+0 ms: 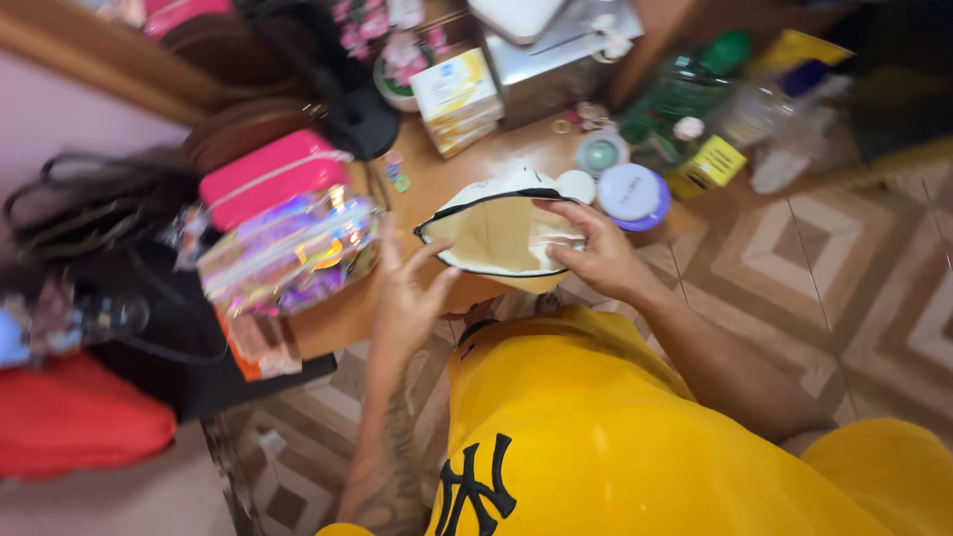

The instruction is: The person opens a white pouch on a vanity, places small bottles and jars into a larger holographic zippered pouch, and zips it. They then take bottles from the vanity and arrange them on the shelves of a mirrored cabinet above the desk.

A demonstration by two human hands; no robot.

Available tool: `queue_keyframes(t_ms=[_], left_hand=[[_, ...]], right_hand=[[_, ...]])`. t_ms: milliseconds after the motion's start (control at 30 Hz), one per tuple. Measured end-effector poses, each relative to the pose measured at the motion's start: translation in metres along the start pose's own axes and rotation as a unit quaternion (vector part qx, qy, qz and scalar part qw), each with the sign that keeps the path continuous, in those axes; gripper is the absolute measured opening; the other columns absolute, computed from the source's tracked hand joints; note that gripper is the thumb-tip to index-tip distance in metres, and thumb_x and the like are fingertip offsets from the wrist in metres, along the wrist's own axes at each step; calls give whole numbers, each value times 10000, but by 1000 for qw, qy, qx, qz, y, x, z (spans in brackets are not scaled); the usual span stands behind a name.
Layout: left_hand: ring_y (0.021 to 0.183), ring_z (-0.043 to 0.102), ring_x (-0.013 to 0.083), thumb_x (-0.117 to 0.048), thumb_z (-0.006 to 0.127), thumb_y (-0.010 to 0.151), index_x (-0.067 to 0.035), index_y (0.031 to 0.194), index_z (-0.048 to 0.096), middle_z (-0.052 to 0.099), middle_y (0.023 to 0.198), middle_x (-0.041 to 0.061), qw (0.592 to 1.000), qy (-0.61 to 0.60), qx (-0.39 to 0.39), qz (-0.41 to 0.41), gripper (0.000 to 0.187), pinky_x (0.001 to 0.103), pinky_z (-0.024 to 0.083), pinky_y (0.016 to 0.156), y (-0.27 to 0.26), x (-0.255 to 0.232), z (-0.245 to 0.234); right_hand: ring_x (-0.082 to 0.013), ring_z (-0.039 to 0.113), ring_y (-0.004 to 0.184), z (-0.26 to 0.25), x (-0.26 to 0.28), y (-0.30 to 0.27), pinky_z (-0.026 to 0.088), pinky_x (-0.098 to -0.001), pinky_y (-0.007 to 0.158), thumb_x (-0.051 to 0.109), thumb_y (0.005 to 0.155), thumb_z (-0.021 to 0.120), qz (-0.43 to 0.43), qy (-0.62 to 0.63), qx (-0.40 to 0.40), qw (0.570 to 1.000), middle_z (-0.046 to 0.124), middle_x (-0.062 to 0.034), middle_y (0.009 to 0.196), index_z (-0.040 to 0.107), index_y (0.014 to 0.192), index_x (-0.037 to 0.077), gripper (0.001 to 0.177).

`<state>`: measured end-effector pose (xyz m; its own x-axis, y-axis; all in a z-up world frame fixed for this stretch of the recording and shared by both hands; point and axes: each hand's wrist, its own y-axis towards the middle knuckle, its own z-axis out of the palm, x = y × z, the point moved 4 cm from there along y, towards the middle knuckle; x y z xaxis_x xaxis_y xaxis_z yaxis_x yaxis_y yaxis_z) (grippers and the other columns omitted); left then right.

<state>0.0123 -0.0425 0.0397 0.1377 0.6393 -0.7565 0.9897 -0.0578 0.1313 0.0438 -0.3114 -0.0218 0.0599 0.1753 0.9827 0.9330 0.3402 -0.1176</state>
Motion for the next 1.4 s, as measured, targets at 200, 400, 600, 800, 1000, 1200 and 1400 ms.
queue_keyframes(t_ms=[200,400,600,800,1000,1200,1400], left_hand=[[1161,633,386,-102,734,802,-111,1271,709,626,1201,177,989,-22,-48,-136,470,432,510,1012,-13,32,32],[982,670,405,-9,614,854,-8,1087,648,608,1167,192,972,146,-169,-68,235,504,529,793,-45,5,-25],[951,674,400,-29,604,871,-17,1086,699,682,1090,174,986,105,-107,-71,235,475,528,790,-66,-2,-88],[837,701,235,-155,797,828,-3,996,716,706,944,123,991,-68,119,0,241,338,548,752,-88,20,-169],[846,661,58,-18,793,817,-69,1051,730,713,931,-17,987,-128,0,-102,247,235,551,739,-119,59,-264],[1085,675,139,50,793,1025,8,1330,570,654,1246,62,925,0,-378,40,380,303,572,963,-173,100,-376],[879,652,254,64,711,962,20,1145,566,647,1052,145,841,82,-522,-119,237,376,532,793,-218,209,-392]], right_hand=[[-124,623,1095,11,14,8,527,-266,932,8,880,704,-3,38,13,999,665,-49,1216,630,1314,22,440],[-183,612,992,23,57,2,499,-276,814,-113,842,569,-160,-179,-96,966,610,-122,1248,721,1200,35,416],[-173,587,1004,54,85,-2,482,-283,809,-152,806,553,-191,-211,-114,952,597,-99,1134,744,1166,47,453],[-102,589,919,85,62,3,480,-232,808,-135,886,630,-117,36,-82,989,634,-33,979,703,972,-1,175],[-102,666,935,154,61,2,556,-247,850,-63,940,692,-26,209,12,977,689,-50,1033,680,1048,3,127],[-91,664,980,239,91,13,556,-256,863,3,970,674,-32,270,83,959,707,-52,1092,647,1181,23,214],[-93,649,912,269,87,23,537,-252,851,1,994,672,-45,245,28,968,713,-62,1058,655,1172,5,179]])
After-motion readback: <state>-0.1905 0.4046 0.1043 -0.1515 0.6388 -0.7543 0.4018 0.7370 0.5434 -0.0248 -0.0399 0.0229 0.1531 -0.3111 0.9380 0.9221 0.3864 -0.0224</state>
